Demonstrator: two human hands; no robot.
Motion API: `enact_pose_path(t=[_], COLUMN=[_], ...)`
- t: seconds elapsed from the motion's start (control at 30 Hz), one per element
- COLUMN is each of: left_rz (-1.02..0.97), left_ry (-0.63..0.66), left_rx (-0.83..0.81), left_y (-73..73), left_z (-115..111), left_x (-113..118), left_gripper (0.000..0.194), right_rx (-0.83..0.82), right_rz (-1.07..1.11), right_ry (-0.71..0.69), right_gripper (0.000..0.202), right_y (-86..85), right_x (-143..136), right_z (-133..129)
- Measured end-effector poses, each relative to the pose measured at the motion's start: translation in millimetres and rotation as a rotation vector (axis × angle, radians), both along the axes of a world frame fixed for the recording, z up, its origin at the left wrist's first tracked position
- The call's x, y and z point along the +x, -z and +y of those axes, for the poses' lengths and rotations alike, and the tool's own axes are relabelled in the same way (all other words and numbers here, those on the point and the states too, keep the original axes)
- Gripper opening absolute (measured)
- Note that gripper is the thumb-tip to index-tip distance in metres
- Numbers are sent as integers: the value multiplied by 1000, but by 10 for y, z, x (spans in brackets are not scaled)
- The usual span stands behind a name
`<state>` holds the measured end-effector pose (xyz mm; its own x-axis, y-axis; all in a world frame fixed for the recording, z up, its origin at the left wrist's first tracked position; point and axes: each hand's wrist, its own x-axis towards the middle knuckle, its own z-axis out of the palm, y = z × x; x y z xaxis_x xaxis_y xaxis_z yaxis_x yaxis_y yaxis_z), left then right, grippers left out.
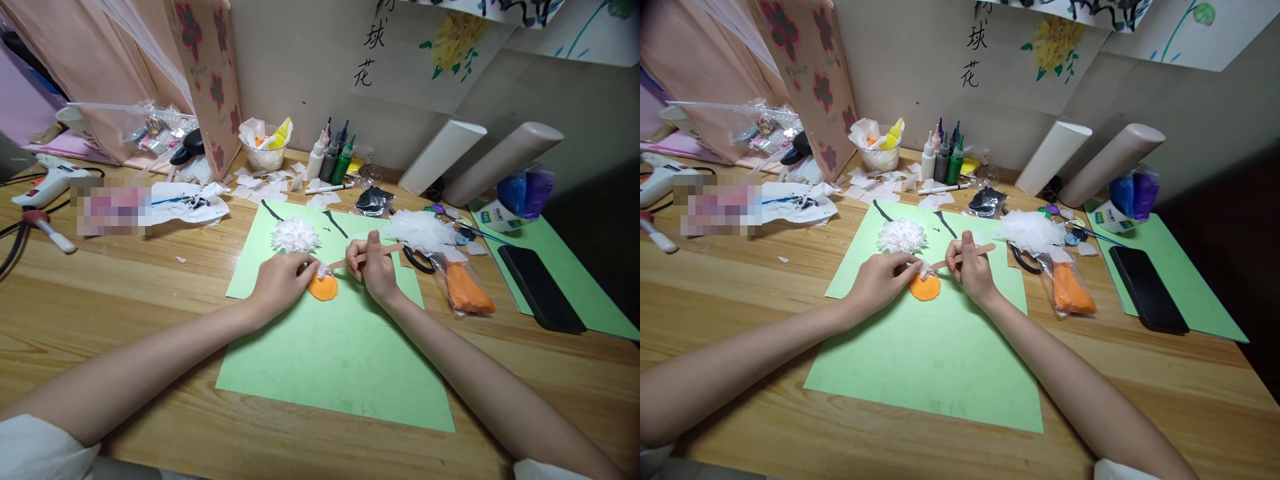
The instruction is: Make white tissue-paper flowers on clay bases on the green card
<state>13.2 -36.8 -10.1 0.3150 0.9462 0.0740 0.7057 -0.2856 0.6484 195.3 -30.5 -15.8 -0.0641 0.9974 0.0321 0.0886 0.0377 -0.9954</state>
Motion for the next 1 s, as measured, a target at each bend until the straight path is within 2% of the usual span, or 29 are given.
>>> enact_pose_path(t=[0.3,0.47,0.73,1.0], left_rz=[14,16,31,32], left_ry=[0,-7,-12,-8], left_rx=[-2,-3,-3,-3], left_y=[-11,-20,-11,-9], left_z=[0,-3,-15,3], left_x=[1,1,-2,3], left_gripper=[26,28,28,27], right_rx=[11,28,71,123], right_rz=[10,24,22,-23], right_ry=[65,19,45,-36], right_gripper=[68,66,65,66], right_y=[9,2,11,37], right_x=[-14,-12,1,22], right_z=[-1,-1,-25,-16])
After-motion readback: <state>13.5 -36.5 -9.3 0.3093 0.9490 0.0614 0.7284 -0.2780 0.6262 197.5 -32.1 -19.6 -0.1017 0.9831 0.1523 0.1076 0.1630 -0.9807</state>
